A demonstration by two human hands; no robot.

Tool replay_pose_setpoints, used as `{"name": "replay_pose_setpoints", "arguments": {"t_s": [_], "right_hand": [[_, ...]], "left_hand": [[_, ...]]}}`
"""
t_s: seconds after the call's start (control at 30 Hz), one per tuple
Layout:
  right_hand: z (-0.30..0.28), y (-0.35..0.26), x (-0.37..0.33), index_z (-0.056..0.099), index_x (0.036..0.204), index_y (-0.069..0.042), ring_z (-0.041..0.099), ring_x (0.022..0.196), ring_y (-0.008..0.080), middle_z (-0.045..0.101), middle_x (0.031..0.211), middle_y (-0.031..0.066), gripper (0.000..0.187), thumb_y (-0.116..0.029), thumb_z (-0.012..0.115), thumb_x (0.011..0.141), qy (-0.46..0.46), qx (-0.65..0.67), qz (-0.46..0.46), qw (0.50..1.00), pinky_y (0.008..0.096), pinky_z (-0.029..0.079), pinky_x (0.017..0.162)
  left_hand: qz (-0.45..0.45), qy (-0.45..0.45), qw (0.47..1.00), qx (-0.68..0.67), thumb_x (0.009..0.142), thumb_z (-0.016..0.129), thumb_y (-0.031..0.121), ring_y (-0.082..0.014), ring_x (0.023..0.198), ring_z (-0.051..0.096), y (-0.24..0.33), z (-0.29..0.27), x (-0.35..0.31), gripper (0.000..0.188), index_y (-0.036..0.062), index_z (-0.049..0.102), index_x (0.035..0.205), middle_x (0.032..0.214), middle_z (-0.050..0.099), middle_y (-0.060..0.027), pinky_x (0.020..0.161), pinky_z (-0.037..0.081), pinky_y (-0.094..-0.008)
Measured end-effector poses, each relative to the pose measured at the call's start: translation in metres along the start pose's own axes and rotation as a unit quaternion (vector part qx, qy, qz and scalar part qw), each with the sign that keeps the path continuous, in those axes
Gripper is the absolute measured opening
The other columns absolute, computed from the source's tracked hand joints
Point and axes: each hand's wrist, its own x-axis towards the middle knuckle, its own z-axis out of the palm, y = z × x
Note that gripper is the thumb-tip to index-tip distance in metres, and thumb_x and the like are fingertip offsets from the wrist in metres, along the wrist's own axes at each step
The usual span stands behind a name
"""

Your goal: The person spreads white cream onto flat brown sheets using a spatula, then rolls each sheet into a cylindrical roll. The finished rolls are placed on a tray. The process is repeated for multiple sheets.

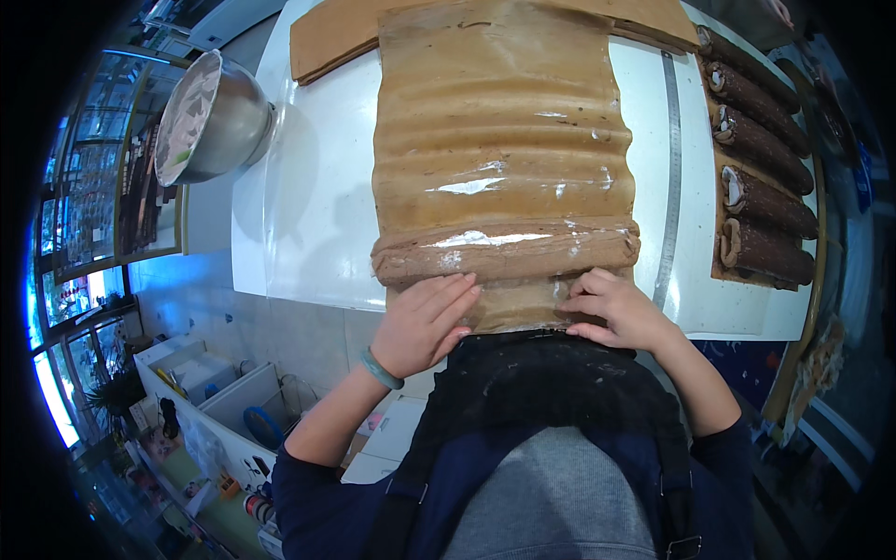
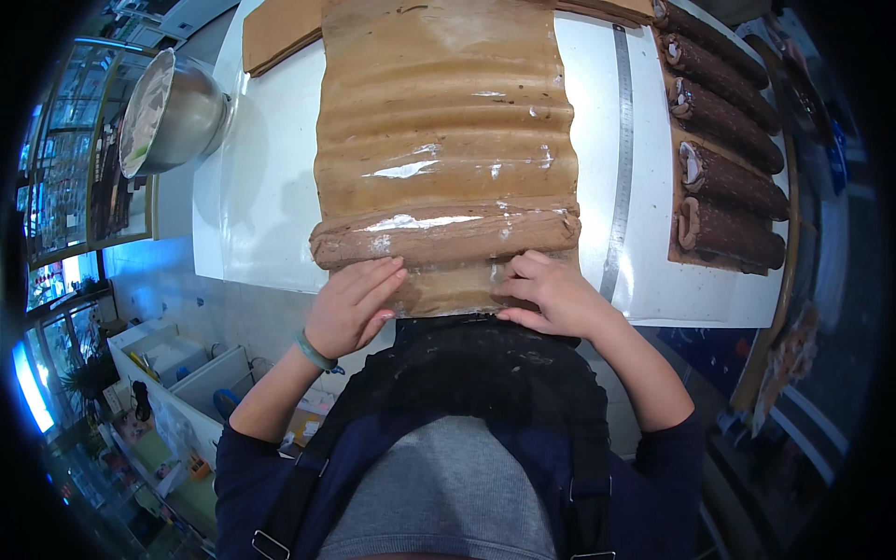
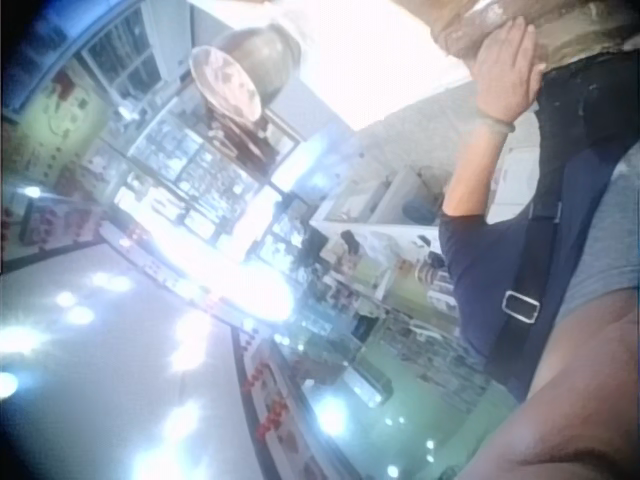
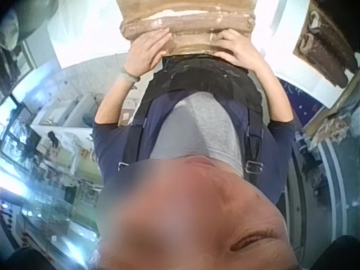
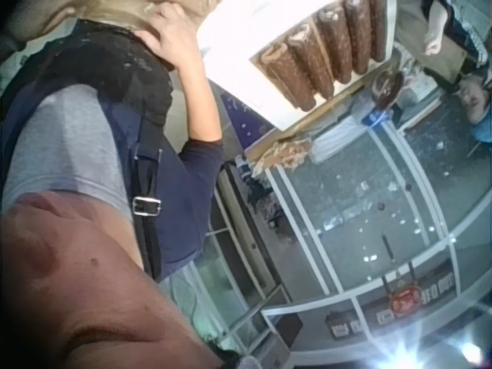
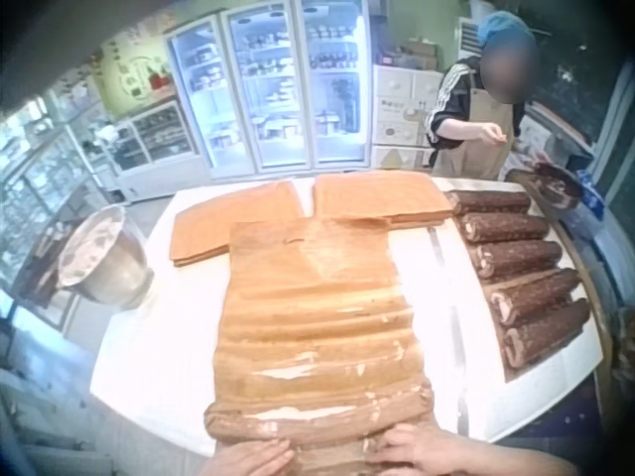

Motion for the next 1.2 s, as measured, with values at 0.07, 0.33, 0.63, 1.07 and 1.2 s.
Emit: {"name": "replay_pose_setpoints", "arguments": {"t_s": [0.07,0.33,0.63,1.07,1.2], "right_hand": [[0.008,-0.001,0.005,0.063,0.139,-0.009,0.052,0.136,0.0309,0.057,0.142,0.0123,0.051,-0.022,0.074,0.09,0.033,-0.059,-0.03,0.997,0.0435,0.045,0.112],[-0.009,0.024,0.073,0.03,0.162,-0.006,0.032,0.153,0.0338,0.037,0.164,0.015,0.092,-0.043,0.073,0.089,0.057,-0.292,0.009,0.955,0.0472,0.018,0.129],[-0.054,0.051,0.138,0.04,0.154,-0.003,0.054,0.128,0.0307,0.056,0.136,0.0127,0.109,-0.042,0.092,0.067,-0.003,-0.295,0.093,0.951,0.0417,0.043,0.108],[-0.057,0.041,0.16,0.042,0.153,-0.007,0.054,0.13,0.0324,0.054,0.139,0.0128,0.111,-0.037,0.096,0.061,0.05,-0.226,0.044,0.972,0.0444,0.043,0.111],[-0.079,0.043,0.118,0.041,0.155,-0.012,0.054,0.131,0.0301,0.055,0.138,0.0108,0.112,-0.037,0.096,0.061,-0.016,-0.306,0.153,0.939,0.0449,0.043,0.111]], "left_hand": [[-0.032,-0.044,0.998,0.022,0.094,0.066,0.041,-0.0367,0.147,0.04,0.005,0.015,-0.001,0.071,-0.0004,0.048,0.15,0.158,0.044,-0.0194,0.122,0.029,-0.053],[-0.019,0.019,0.985,0.17,0.087,0.067,0.061,-0.0354,0.152,0.033,-0.063,0.01,0.059,0.098,0.0003,0.036,0.158,0.162,0.039,-0.0188,0.126,0.021,-0.0501],[-0.094,-0.022,0.984,0.152,0.061,0.093,0.044,-0.0373,0.123,0.057,-0.107,-0.019,0.126,0.106,0.0034,0.047,0.148,0.132,0.06,-0.0171,0.11,0.043,-0.0468],[-0.052,0.026,0.991,0.117,0.063,0.092,0.037,-0.0359,0.118,0.06,-0.097,-0.013,0.151,0.096,0.0022,0.049,0.142,0.125,0.061,-0.016,0.1,0.048,-0.0459],[-0.117,-0.044,0.977,0.172,0.059,0.094,0.037,-0.0325,0.118,0.058,-0.11,-0.041,0.105,0.1,0.0052,0.05,0.143,0.122,0.06,-0.0122,0.098,0.049,-0.0433]]}}
